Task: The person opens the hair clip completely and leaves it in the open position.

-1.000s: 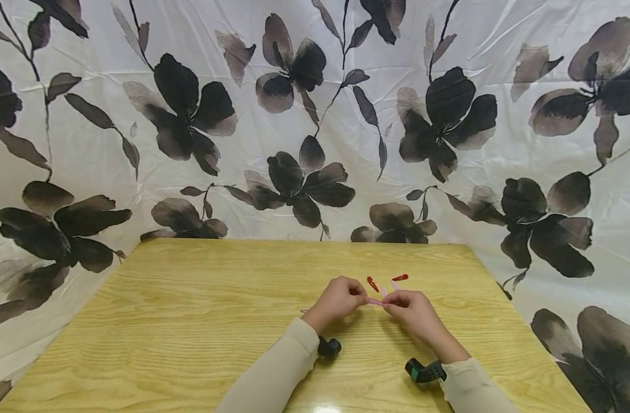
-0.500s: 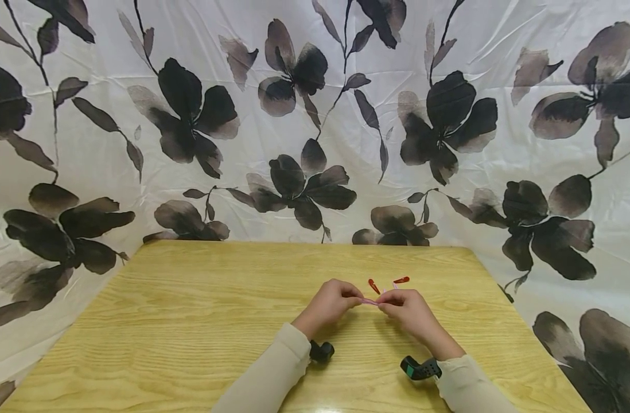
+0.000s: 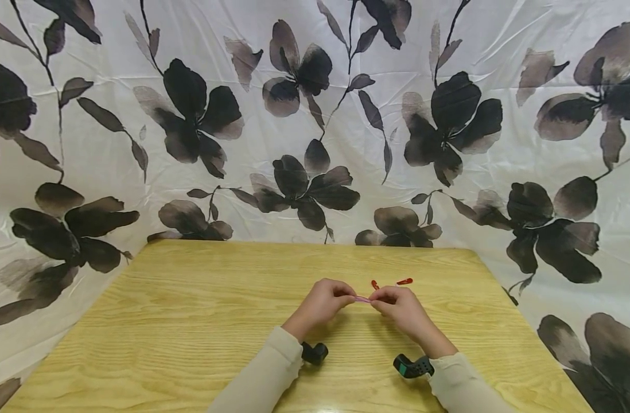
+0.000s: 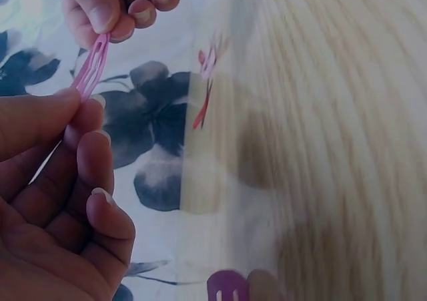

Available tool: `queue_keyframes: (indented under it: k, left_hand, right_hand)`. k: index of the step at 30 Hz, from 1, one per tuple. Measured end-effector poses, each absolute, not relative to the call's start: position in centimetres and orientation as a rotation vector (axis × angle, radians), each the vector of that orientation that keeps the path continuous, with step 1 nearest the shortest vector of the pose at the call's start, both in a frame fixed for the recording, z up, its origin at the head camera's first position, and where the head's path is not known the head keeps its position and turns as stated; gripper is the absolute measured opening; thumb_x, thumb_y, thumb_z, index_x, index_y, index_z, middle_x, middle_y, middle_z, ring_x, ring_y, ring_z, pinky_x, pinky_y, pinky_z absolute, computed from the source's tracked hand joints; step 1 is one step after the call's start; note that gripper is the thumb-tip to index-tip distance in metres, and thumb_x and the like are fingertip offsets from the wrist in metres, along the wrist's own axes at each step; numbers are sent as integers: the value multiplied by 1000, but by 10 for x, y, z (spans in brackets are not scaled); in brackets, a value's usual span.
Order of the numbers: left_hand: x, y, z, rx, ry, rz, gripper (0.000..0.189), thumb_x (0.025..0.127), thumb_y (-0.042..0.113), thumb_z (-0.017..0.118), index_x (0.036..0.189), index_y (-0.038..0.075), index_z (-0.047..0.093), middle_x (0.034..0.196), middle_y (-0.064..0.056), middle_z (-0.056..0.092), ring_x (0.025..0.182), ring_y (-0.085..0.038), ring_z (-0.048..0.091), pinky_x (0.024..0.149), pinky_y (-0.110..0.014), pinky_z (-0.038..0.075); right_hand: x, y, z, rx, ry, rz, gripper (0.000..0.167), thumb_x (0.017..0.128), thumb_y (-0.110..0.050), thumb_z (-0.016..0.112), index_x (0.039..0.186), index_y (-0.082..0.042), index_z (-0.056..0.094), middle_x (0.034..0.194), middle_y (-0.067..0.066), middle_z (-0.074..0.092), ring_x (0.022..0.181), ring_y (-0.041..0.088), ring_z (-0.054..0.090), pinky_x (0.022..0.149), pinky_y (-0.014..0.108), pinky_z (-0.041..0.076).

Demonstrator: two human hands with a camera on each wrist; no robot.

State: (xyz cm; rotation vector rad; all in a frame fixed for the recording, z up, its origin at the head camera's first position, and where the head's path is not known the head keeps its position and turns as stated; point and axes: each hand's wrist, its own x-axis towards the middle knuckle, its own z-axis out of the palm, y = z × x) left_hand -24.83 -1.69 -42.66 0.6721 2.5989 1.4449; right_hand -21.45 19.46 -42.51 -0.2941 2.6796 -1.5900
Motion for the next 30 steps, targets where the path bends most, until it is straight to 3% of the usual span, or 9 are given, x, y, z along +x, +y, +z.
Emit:
queue_keyframes:
  k: [7,13,18,25,30]
  left_hand:
    - [-247,-27,-424,638,2625,1458,10,92,23,66,91,19,75,94,4,70,78,-11,56,68,-27,48]
    - [-247,-36,-422,622,2622,1486,9,92,24,67,90,20,75,91,5,70,73,-12,55,65,-28,47]
    - [-244,-43,-420,559,2547,1559,10,93,23,65,93,17,73,92,-3,70,63,-16,56,56,-31,50]
    - [-240,-52,-419,486,2449,1665,11,94,22,64,95,15,72,96,-7,67,94,-35,63,69,-43,58]
    - [-240,-59,-421,450,2370,1735,12,95,23,63,97,14,71,108,-19,65,98,-38,61,71,-43,59]
  right_hand:
    - [-218,184,-425,-280,2683,-1589,9,92,-15,66,98,-11,72,95,5,68,79,18,58,68,27,50]
    - [-218,175,-421,-337,2661,-1609,11,93,-15,65,99,-10,72,97,15,68,81,26,59,69,31,52]
    - [-218,166,-417,-364,2642,-1630,13,95,-13,62,102,-6,70,99,19,66,82,27,58,69,32,51]
    - [-226,158,-426,-396,2592,-1697,15,95,-18,63,103,-8,70,101,21,65,88,35,58,74,41,53]
    - [-228,151,-426,-367,2609,-1669,15,95,-17,62,104,-8,70,98,17,65,87,31,58,75,41,52]
